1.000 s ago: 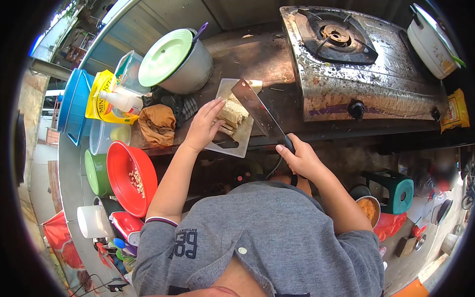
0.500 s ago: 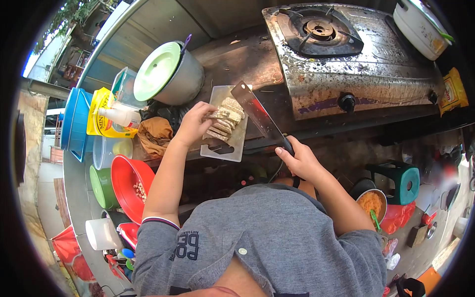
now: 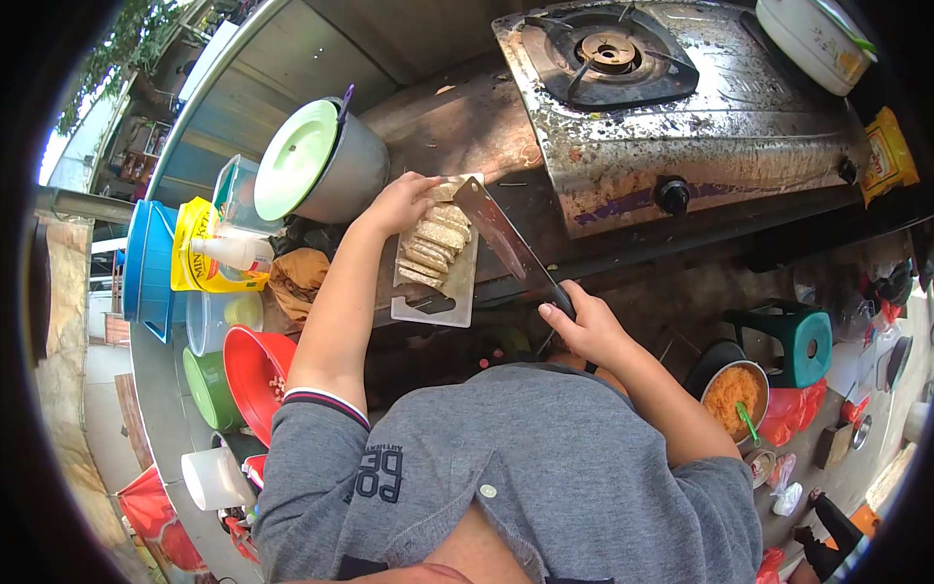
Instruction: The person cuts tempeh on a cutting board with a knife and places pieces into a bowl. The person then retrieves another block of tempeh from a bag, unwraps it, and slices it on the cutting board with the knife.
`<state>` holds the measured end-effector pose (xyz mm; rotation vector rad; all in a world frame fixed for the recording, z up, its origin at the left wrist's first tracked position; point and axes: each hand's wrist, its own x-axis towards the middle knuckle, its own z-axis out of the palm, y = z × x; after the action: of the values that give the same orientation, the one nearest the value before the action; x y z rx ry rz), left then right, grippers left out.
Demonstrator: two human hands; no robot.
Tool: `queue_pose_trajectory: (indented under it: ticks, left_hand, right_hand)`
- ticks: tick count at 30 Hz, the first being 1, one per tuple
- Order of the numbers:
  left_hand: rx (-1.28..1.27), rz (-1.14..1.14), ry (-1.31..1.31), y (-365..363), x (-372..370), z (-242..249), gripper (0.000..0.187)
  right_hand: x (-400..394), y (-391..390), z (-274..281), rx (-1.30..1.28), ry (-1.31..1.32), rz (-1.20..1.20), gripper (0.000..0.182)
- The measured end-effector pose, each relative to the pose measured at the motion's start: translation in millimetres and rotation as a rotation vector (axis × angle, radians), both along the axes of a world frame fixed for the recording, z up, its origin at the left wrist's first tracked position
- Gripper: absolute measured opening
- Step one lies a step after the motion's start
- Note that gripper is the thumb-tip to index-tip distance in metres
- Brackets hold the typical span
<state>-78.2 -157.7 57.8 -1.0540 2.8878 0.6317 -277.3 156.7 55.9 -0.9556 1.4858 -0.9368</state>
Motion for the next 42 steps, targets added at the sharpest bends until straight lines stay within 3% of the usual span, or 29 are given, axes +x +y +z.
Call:
queue_pose_trajectory:
  ticks: [4,6,11,13,15,25,30,37,42]
  left_hand:
    - [-0.068,-0.031,0.151,21,17,27,0.040]
    - [0.020,-0.070,0.227,36,37,40,0.040]
    - [-0.018,-0.222,0.176,81,73,46,0.051]
    - [-0.097,-0.263,0.079,88,81,32,0.070]
    - [-0.150,-0.249,0.086,92,81,23,0.071]
    - [-0.169,-0.208,0.156,94,72,18,0.045]
    - [-0.188,-0.085,0.095,100,73,13,0.042]
    - [-0.214,0.231,0.155,123,55,-4,0.041]
    - [-0.223,0.330,0.383,139,64,-23,0.060]
  right_hand:
    - [-4,2,10,0.068,0.039,0.038,0.039]
    - [-6,3,9,-0.002,0.121,0.035,0.040]
    - [-5,-1,10,0.014,0.131,0.075,0.041]
    - [-2,-4,10,0.005,0.143,0.099,0.041]
    - [1,-7,10,0.010,0.177,0.130,0.041]
    - [16,-19,7,-0.166,0.413,0.222,0.037]
    - [21,-40,20,-0.097,0.693,0.349,0.035]
    - [18,-65,18,-0.124,0.731,0.336,0.033]
    - [24,-61,20,-0.137,0.750,0.365,0.033]
